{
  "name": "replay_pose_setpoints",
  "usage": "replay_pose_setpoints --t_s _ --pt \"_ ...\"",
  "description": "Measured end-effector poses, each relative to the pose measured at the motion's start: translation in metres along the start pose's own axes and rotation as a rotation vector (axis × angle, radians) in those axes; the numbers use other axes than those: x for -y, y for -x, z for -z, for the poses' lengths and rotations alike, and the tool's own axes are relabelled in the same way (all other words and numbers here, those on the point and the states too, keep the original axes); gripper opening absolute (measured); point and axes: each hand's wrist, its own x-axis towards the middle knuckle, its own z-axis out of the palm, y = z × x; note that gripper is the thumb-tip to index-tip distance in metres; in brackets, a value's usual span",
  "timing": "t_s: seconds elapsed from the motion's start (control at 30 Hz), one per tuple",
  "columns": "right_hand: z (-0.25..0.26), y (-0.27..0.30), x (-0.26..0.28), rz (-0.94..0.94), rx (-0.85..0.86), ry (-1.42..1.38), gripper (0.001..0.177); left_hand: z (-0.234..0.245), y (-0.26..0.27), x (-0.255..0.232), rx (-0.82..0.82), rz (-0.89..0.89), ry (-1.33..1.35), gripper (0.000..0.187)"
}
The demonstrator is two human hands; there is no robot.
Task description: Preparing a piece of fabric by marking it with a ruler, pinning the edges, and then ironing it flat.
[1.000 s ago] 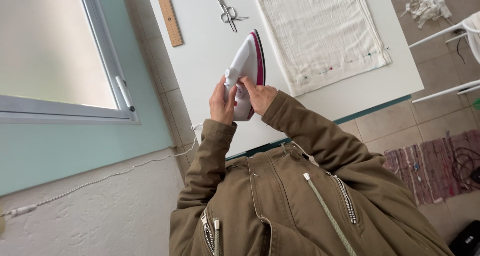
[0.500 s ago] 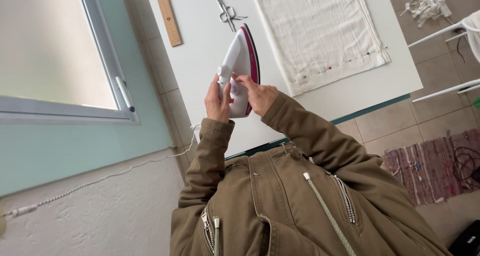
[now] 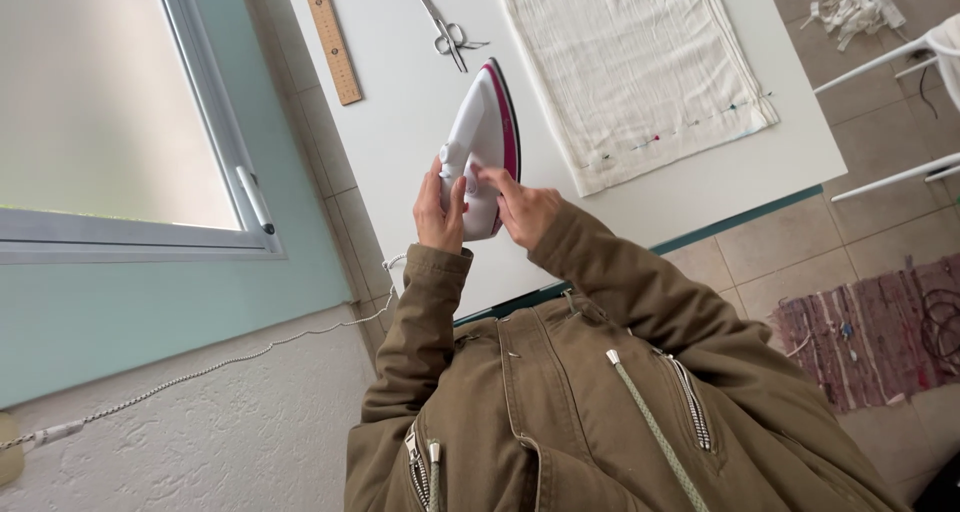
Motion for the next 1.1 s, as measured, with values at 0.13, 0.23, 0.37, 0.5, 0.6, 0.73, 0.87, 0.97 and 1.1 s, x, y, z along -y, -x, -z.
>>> replay_pose_setpoints --t_s 0.13,0.23,0.37,0.5,0.6,0.73,0.87,0.97,1.1 --pt "-0.017 0.0 -0.003 -0.139 0.077 0.07 0.065 -0.006 -0.003 0.01 0.036 -0.073 -0.053 0.047" --pt "-0.026 0.02 -0.005 -0.131 0.029 0.109 0.072 -0.013 0.001 0.028 0.046 -0.052 -0.027 0.048" --pt "-0.031 0.058 -0.009 -0.103 -0.046 0.125 0.075 -0.021 -0.004 0.051 0.056 -0.065 0.028 0.049" --pt "-0.01 0.083 -0.009 -0.151 -0.031 0.056 0.073 -0.033 0.007 0.101 0.113 -0.095 0.262 0.049" --pt "-0.005 0.1 -0.026 -0.228 -0.072 0.037 0.067 -0.039 0.008 0.124 0.154 -0.114 0.457 0.05" --pt "0.004 0.122 -0.068 -0.632 0.072 0.139 0.063 -0.042 0.015 0.134 0.109 -0.138 0.507 0.049" --pt "0.03 0.107 -0.123 -0.904 0.078 0.275 0.059 -0.041 0.026 0.151 0.109 -0.123 0.673 0.053" --pt "0.028 0.099 -0.155 -0.37 -0.238 0.359 0.064 -0.038 0.037 0.172 0.086 -0.085 0.617 0.055" --pt "0.017 0.093 -0.171 -0.589 -0.043 0.37 0.068 -0.03 0.051 0.181 0.133 -0.122 0.629 0.057"
